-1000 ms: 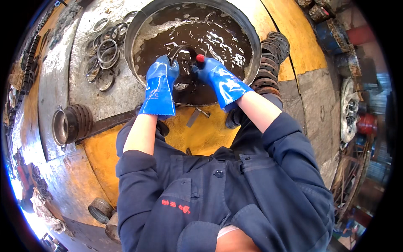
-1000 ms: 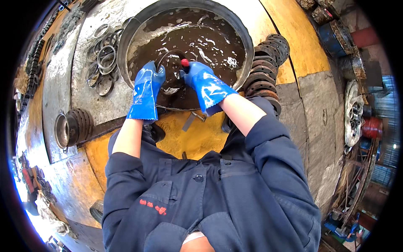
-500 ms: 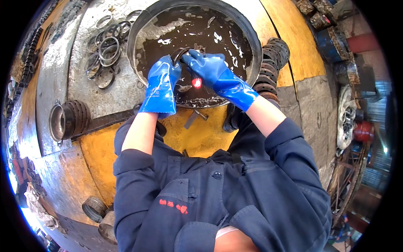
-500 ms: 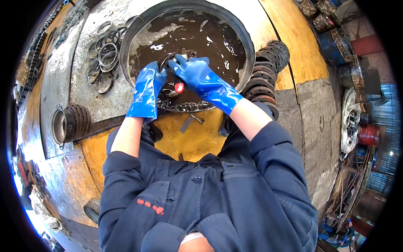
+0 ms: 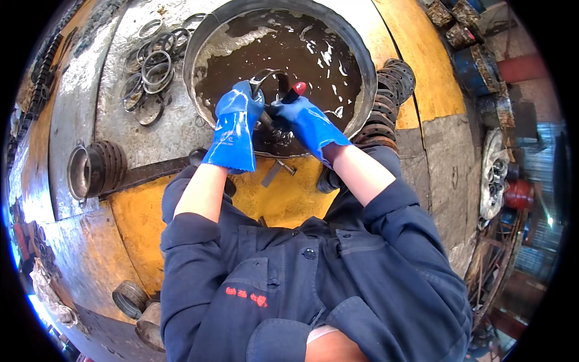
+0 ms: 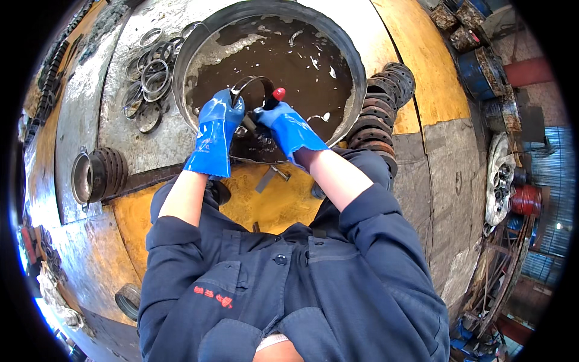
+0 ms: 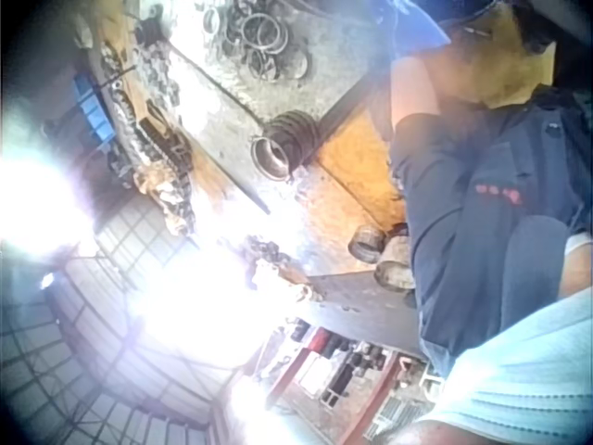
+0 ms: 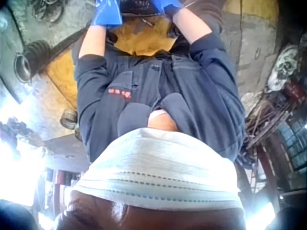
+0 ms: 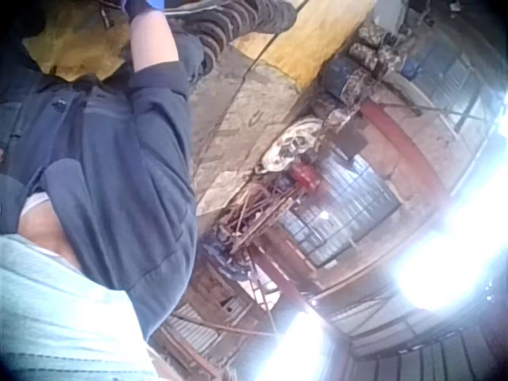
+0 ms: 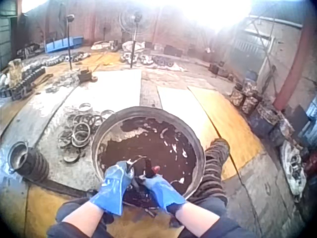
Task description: The person scrubs multiple small metal rings one at a time with a brush inside a basin of dark liquid. Each ring is scrubbed, rinsed in the liquid, and placed on the floor beside the basin. The process repeats for several rings throughout the clip.
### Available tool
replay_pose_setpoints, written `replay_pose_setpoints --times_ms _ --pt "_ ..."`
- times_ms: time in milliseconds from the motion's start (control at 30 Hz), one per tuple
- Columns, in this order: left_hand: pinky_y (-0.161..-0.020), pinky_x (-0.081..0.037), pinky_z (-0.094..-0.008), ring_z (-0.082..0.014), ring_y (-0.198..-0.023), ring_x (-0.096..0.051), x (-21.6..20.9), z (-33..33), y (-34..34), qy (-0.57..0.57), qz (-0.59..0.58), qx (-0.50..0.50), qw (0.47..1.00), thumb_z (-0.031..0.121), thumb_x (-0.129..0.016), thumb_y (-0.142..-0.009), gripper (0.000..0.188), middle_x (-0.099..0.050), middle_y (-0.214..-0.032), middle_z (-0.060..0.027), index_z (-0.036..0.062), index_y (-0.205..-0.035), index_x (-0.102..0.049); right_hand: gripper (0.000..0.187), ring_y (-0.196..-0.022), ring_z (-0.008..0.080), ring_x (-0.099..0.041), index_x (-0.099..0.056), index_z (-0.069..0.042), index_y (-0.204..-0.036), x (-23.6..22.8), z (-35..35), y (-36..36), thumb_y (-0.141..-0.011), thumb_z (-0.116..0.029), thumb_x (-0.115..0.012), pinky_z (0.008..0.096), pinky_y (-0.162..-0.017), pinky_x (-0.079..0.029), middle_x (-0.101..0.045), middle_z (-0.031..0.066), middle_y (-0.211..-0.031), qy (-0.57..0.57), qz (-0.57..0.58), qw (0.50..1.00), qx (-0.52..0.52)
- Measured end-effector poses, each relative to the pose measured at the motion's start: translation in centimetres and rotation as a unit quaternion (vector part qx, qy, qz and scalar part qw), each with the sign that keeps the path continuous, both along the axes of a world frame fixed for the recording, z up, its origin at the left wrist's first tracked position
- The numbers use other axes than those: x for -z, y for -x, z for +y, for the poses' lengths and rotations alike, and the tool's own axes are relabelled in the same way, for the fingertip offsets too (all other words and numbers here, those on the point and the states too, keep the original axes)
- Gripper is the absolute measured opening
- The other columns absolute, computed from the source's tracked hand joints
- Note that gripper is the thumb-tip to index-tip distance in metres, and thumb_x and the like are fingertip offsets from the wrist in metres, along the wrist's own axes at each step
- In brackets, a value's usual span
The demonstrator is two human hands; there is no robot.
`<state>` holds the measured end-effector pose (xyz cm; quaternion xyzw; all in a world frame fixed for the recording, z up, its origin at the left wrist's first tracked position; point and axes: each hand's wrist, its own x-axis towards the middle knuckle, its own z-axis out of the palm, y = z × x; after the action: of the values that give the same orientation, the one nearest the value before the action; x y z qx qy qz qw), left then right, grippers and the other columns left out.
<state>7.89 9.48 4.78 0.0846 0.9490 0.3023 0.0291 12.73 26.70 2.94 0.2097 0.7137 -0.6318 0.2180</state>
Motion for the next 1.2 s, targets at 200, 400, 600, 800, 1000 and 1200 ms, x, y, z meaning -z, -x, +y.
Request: replay_pose_setpoints --times_ms 200,400,600,800,1000,1200 --pt "-0.082 -0.057 -0.0544 -0.0461 -0.094 -0.072 1.1 -0.7 0.6 0.015 0.024 -0.03 0.999 0.036 -0.071 -0.094 0.034 -0.074 -0.097 -0.0269 0.0026 -0.097 -0.073 0.03 -0.093 0.0183 -0.073 -0.075 -0.007 -0.12 -2.6 0.5 -1.7 -0.101 -0.029 -0.07 0.0346 -0.083 -0.058 -0.078 0.0086 -0.106 0.02 0.144 0.989 0.003" --pt "-0.083 -0.056 -0.0538 -0.0461 -0.097 -0.071 0.2 -0.8 0.4 0.033 0.02 0.015 0.999 0.037 -0.07 -0.095 0.034 -0.073 -0.099 -0.0263 0.0036 -0.102 -0.072 0.035 -0.103 0.0339 -0.075 -0.074 -0.019 -0.126 -3.7 1.9 0.7 -0.091 -0.021 -0.073 0.0421 -0.086 -0.061 -0.077 0.0089 -0.117 -0.466 0.445 0.743 -0.181" --pt "-0.081 -0.057 -0.0529 -0.0455 -0.097 -0.071 -0.5 -0.1 0.1 -0.029 0.049 0.021 0.998 0.034 -0.07 -0.095 0.03 -0.074 -0.099 -0.0252 0.0056 -0.104 -0.074 0.035 -0.095 0.0299 -0.076 -0.076 -0.01 -0.115 0.1 2.6 1.5 -0.096 -0.038 -0.071 0.0407 -0.085 -0.059 -0.078 0.0138 -0.099 -0.337 0.164 0.927 -0.02" --pt "-0.08 -0.057 -0.0518 -0.0446 -0.094 -0.072 0.9 -0.9 0.7 -0.012 0.081 0.019 0.996 0.031 -0.069 -0.096 0.027 -0.074 -0.1 -0.0241 0.0061 -0.106 -0.075 0.032 -0.085 0.0178 -0.074 -0.074 0.0 -0.114 -1.8 1.0 -2.0 -0.1 -0.029 -0.071 0.0313 -0.07 -0.056 -0.076 0.0095 -0.089 0.215 0.04 0.973 0.069" --pt "-0.081 -0.057 -0.0516 -0.0441 -0.094 -0.072 0.7 -0.4 0.8 -0.023 0.103 0.011 0.994 0.03 -0.07 -0.097 0.027 -0.074 -0.099 -0.0241 0.004 -0.105 -0.074 0.027 -0.082 0.0173 -0.075 -0.075 -0.004 -0.114 -1.4 3.6 0.0 -0.099 -0.026 -0.075 0.0338 -0.065 -0.059 -0.077 0.0067 -0.091 0.27 -0.116 0.946 0.135" --pt "-0.073 -0.059 -0.0451 -0.0362 -0.081 -0.076 0.1 -2.0 2.1 -0.012 0.196 -0.062 0.979 0.033 -0.067 -0.101 0.036 -0.078 -0.106 -0.0199 -0.0015 -0.11 -0.073 0.037 -0.087 0.0102 -0.068 -0.075 -0.004 -0.123 -4.8 7.2 -1.0 -0.099 -0.033 -0.076 0.0263 -0.08 -0.054 -0.075 0.0033 -0.102 -0.014 0.102 0.994 0.044"
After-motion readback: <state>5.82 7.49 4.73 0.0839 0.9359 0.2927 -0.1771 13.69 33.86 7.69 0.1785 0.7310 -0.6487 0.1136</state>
